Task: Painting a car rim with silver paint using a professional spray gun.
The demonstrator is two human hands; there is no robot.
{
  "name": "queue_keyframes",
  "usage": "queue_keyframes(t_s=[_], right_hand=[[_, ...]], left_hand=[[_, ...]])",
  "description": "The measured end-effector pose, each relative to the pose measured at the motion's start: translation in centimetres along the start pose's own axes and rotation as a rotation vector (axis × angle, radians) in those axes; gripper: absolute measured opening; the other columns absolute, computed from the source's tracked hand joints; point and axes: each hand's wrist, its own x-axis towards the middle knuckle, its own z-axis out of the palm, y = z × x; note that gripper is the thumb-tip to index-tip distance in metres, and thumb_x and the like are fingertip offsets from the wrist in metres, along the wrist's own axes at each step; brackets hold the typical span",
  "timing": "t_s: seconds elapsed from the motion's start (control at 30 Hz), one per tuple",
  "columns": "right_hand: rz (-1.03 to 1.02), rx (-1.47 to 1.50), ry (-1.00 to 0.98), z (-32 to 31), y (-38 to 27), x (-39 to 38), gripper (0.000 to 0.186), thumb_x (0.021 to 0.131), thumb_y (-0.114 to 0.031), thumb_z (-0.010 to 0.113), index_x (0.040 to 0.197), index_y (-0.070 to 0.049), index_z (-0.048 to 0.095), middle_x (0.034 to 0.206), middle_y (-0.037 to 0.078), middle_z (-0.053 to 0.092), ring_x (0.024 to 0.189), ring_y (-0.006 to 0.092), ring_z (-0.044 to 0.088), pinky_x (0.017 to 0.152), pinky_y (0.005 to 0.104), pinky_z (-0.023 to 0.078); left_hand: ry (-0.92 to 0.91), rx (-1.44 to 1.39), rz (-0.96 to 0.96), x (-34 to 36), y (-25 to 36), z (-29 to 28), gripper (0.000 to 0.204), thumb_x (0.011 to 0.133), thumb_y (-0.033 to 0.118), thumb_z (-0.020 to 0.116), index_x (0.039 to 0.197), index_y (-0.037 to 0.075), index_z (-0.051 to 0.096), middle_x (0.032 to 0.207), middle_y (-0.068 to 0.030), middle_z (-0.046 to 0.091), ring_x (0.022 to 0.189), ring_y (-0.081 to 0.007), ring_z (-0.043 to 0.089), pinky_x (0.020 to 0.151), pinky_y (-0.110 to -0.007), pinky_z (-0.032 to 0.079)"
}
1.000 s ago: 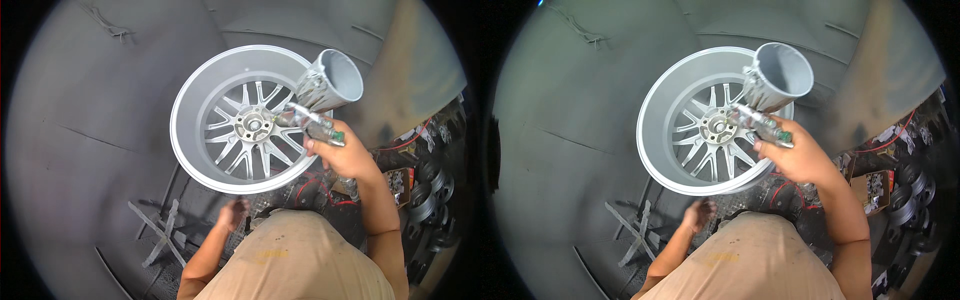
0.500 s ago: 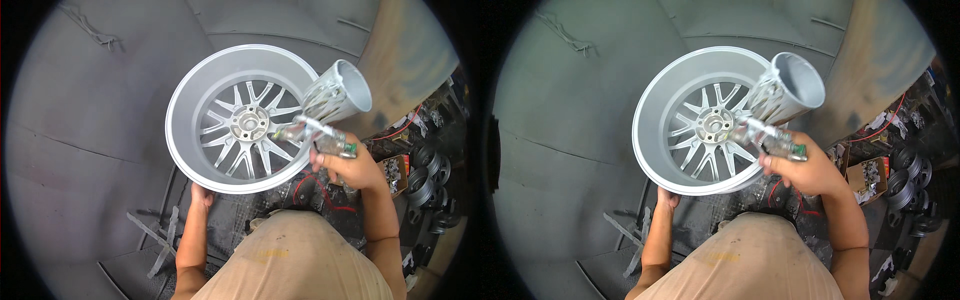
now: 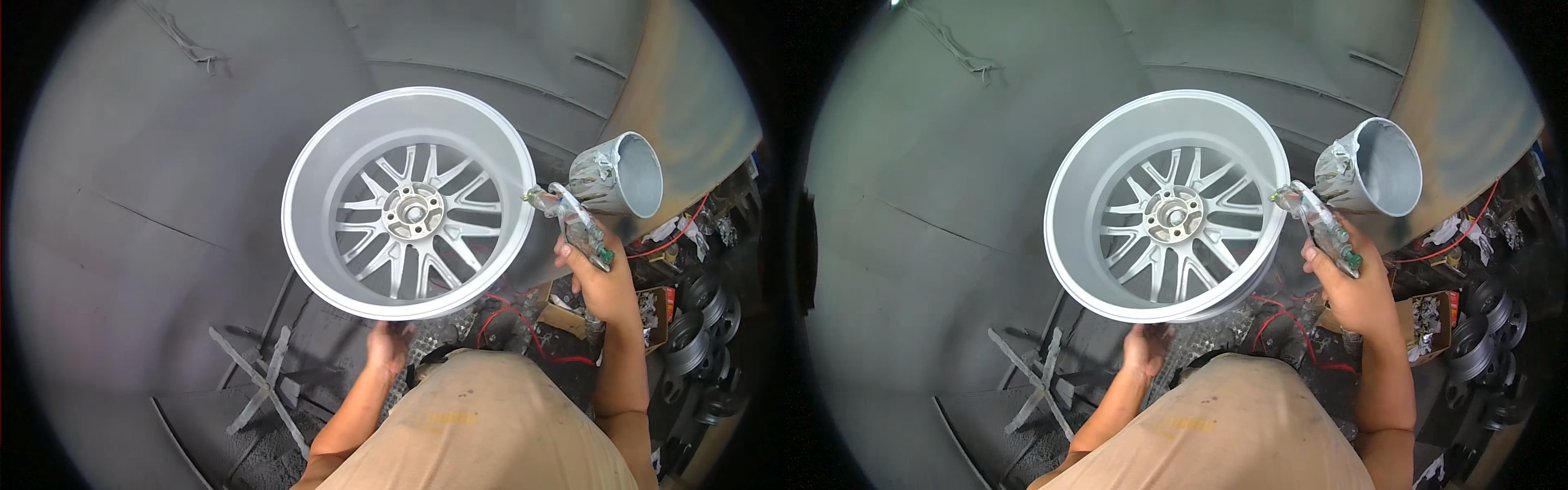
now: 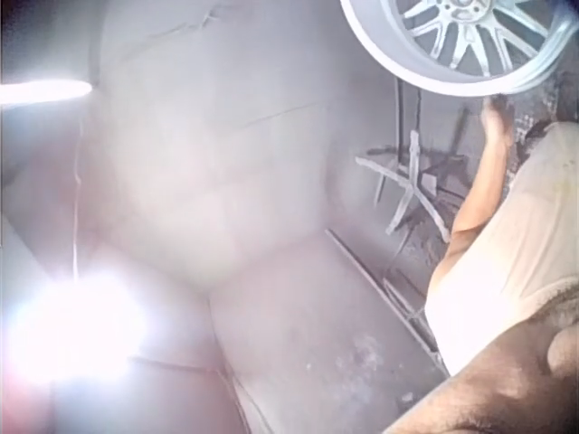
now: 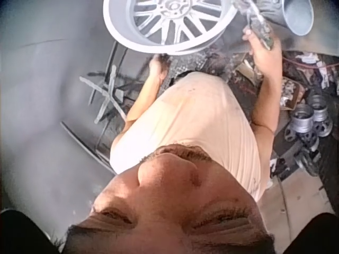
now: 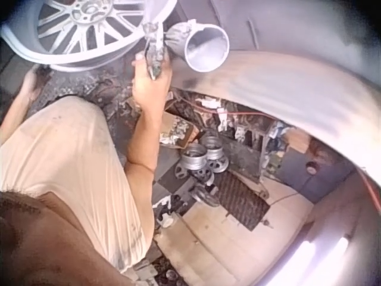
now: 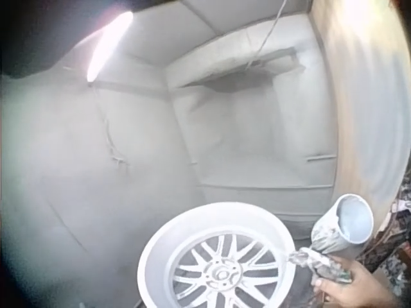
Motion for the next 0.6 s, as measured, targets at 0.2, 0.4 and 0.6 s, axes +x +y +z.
queue_keyframes(t_s=[0.2, 0.4, 0.6], right_hand=[[0.086, 0.111, -0.317, 0.6, -0.9, -1.5, 0.031, 0.094, -0.018, 0.073, 0.120, -0.002, 0.067, 0.089, 0.000, 0.071, 0.066, 0.0061, 0.061, 0.052, 0.0221, 0.047], [-0.035, 0.021, -0.523, 0.6, -2.4, -1.8, 0.034, 0.095, -0.016, 0.070, 0.124, 0.002, 0.065, 0.088, 0.003, 0.070, 0.073, 0.0091, 0.061, 0.068, 0.0268, 0.051], [-0.073, -0.028, -0.211, -0.9, -0.5, -0.8, 0.033, 0.094, -0.009, 0.069, 0.124, 0.003, 0.064, 0.088, 0.004, 0.069, 0.076, 0.0103, 0.064, 0.072, 0.0288, 0.053]], left_hand=[[-0.175, 0.216, -0.136, -3.0, -4.1, 4.0, 0.028, 0.100, 0.014, 0.050, 0.124, 0.003, 0.057, 0.129, -0.0134, 0.062, 0.128, -0.0289, 0.054, 0.113, -0.048, 0.042], [-0.264, 0.252, -0.293, -1.0, -5.3, 1.9, 0.043, 0.091, 0.005, 0.049, 0.133, -0.002, 0.056, 0.133, -0.0167, 0.061, 0.129, -0.0295, 0.054, 0.114, -0.048, 0.041], [-0.016, 0.176, 0.192, 2.3, 2.3, -0.6, 0.053, 0.109, 0.041, 0.044, 0.143, 0.000, 0.052, 0.145, -0.0127, 0.057, 0.139, -0.0310, 0.049, 0.119, -0.049, 0.035]])
